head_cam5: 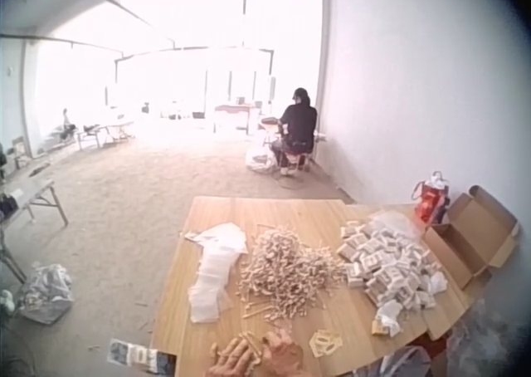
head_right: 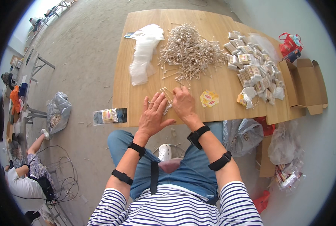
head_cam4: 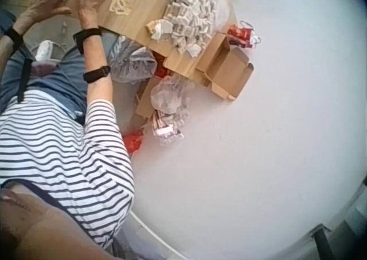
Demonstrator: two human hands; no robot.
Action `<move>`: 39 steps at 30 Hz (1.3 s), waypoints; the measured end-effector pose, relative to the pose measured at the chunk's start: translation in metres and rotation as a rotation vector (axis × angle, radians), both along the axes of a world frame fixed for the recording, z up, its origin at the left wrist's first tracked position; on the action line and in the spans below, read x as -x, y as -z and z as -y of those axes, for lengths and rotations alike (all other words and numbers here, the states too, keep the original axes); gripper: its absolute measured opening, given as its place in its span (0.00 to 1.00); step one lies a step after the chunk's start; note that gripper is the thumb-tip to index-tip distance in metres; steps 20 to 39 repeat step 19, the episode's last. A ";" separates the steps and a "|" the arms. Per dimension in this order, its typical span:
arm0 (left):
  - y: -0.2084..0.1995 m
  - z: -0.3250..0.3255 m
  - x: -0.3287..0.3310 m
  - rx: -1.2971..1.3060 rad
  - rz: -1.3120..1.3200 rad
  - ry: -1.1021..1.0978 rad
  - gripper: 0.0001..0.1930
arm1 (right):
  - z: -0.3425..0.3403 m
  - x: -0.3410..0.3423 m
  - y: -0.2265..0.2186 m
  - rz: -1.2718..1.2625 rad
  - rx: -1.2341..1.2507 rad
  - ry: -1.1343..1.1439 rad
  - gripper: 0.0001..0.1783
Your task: Packaging and labeling cotton swabs into plastic bags and placing them into boxes for distribution.
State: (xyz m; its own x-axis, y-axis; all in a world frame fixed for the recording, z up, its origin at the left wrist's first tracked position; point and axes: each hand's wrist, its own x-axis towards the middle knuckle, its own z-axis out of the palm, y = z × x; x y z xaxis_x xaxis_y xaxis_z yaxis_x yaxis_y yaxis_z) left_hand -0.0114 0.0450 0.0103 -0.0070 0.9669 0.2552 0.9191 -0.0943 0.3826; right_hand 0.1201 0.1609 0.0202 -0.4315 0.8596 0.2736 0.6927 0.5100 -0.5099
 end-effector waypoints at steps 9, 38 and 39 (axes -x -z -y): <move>0.006 -0.001 0.001 -0.042 0.008 -0.007 0.49 | 0.010 0.006 0.001 -0.042 0.113 -0.143 0.05; -0.003 -0.008 -0.004 0.031 -0.051 0.025 0.48 | -0.057 -0.016 0.019 0.050 -0.040 0.170 0.10; -0.003 -0.008 -0.004 0.031 -0.051 0.025 0.48 | -0.057 -0.016 0.019 0.050 -0.040 0.170 0.10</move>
